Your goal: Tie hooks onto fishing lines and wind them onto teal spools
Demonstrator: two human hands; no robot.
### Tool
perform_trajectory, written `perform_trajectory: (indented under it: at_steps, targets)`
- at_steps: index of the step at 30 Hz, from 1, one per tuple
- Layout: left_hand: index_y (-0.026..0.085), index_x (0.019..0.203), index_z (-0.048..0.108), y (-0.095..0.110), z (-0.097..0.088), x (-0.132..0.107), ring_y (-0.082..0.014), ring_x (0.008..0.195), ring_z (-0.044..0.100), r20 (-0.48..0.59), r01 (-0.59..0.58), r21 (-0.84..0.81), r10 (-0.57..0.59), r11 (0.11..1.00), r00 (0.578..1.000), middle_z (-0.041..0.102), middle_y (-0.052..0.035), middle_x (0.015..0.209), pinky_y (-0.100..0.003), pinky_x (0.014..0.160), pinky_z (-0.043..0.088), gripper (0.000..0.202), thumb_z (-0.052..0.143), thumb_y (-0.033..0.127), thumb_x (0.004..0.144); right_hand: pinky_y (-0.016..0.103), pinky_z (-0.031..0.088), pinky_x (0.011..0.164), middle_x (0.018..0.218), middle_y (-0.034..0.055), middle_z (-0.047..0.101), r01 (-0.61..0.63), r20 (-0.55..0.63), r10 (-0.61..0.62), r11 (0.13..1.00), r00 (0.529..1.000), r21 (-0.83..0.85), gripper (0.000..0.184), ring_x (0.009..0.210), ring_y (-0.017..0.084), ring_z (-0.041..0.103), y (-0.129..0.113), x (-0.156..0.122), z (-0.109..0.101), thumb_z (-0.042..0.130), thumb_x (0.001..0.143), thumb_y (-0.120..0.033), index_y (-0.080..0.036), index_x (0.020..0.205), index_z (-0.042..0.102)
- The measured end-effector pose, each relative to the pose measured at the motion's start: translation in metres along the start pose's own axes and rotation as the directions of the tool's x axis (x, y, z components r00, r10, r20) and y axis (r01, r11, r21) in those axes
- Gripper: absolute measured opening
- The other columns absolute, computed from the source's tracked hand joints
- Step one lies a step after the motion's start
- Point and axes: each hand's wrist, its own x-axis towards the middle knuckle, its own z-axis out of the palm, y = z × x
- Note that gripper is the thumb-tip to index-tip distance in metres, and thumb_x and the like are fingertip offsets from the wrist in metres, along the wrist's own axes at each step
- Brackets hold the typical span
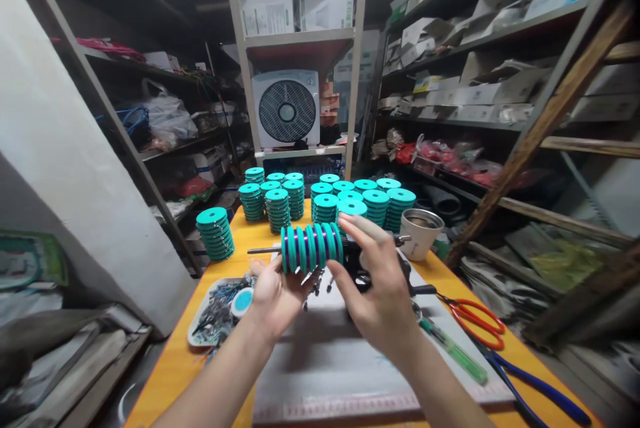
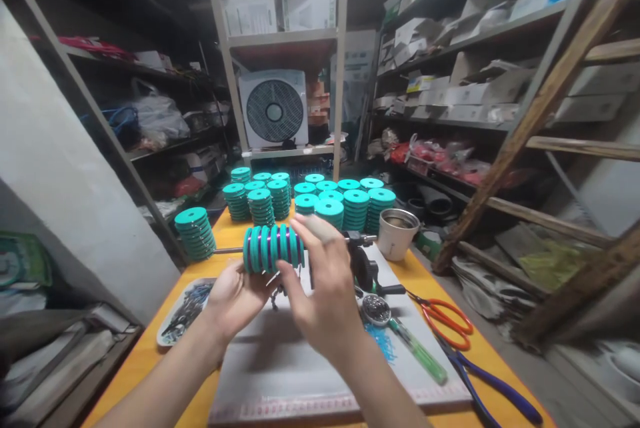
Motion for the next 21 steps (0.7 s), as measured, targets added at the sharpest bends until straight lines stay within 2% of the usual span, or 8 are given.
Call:
perform_trajectory:
  at_steps: [2,3,6,9,12,15,18,21]
  targets:
    - [0.017,0.111,0.06,-0.001,0.003,0.0,-0.0149,0.074,0.062,-0.03,0.012,0.012,-0.011,1.0,0.999,0.066,-0.0054,0.084,-0.033,0.08,0.049,0.032,0.035,0.016,0.091,0.045,0.021,0.108,0.127,0.0067,0.051,0.132,0.251,-0.112,0.989,0.962,-0.063,0.043,0.125,0.026,0.037,0.003,0.033,0.011,0.051,0.088,-0.038,-0.023,0.128,0.049]
    - [0.017,0.112,0.059,-0.001,0.005,0.0,-0.0147,0.074,0.062,-0.038,0.017,0.017,-0.017,1.0,0.999,0.066,-0.0057,0.086,-0.032,0.08,0.049,0.032,0.034,0.018,0.092,0.046,0.021,0.107,0.123,0.0076,0.054,0.178,0.38,-0.131,0.98,0.916,-0.092,0.047,0.121,0.027,0.04,0.004,0.046,0.02,0.049,0.088,-0.044,-0.023,0.13,0.049]
    - [0.018,0.116,0.057,0.0,0.006,-0.003,-0.0182,0.085,0.062,-0.037,0.02,0.037,-0.018,0.999,0.999,0.065,-0.0077,0.101,-0.037,0.086,0.047,0.035,0.032,0.019,0.091,0.041,0.038,0.084,0.111,0.0132,0.059,0.196,0.64,-0.037,0.964,0.767,-0.18,0.061,0.096,0.03,0.055,0.008,0.069,0.043,0.04,0.086,-0.062,-0.02,0.128,0.052]
    - [0.019,0.116,0.055,0.004,0.0,-0.006,-0.0218,0.093,0.061,-0.021,0.03,0.072,-0.029,0.997,0.999,0.062,-0.0081,0.109,-0.042,0.092,0.043,0.034,0.036,0.016,0.088,0.034,0.038,0.068,0.097,0.013,0.064,0.195,0.718,0.028,0.954,0.695,-0.226,0.067,0.083,0.028,0.059,0.013,0.078,0.052,0.031,0.084,-0.07,-0.02,0.118,0.06]
    - [0.017,0.106,0.059,0.009,-0.016,-0.006,-0.0245,0.094,0.061,0.011,0.038,0.131,-0.04,0.991,0.999,0.062,-0.0071,0.104,-0.044,0.095,0.04,0.025,0.044,0.016,0.086,0.031,0.035,0.064,0.093,0.0105,0.066,0.16,0.771,0.06,0.965,0.634,-0.207,0.069,0.081,0.027,0.06,0.017,0.086,0.051,0.03,0.081,-0.074,-0.022,0.112,0.063]
    - [0.014,0.094,0.062,0.013,-0.032,-0.006,-0.0256,0.092,0.061,0.048,0.022,0.198,-0.032,0.98,0.998,0.064,-0.006,0.094,-0.044,0.097,0.038,0.015,0.054,0.019,0.082,0.031,0.037,0.067,0.1,0.0091,0.066,0.071,0.826,0.107,0.982,0.554,-0.175,0.071,0.087,0.028,0.06,0.022,0.096,0.052,0.032,0.078,-0.076,-0.024,0.115,0.063]
    - [0.018,0.102,0.062,0.014,-0.037,-0.01,-0.0209,0.099,0.059,0.114,-0.082,0.249,0.055,0.965,0.992,0.064,-0.0037,0.101,-0.04,0.101,0.035,0.021,0.057,0.019,0.082,0.032,0.039,0.072,0.109,0.0082,0.064,0.029,0.864,0.113,0.989,0.49,-0.145,0.073,0.094,0.028,0.059,0.025,0.103,0.056,0.031,0.078,-0.077,-0.025,0.117,0.063]
    - [0.021,0.115,0.058,0.013,-0.035,-0.014,-0.0184,0.116,0.049,0.179,-0.215,0.288,0.168,0.933,0.969,0.057,-0.004,0.122,-0.035,0.105,0.03,0.032,0.058,0.018,0.083,0.032,0.04,0.073,0.11,0.0077,0.064,0.025,0.878,0.1,0.992,0.468,-0.127,0.073,0.095,0.027,0.059,0.028,0.105,0.058,0.027,0.08,-0.076,-0.025,0.115,0.064]
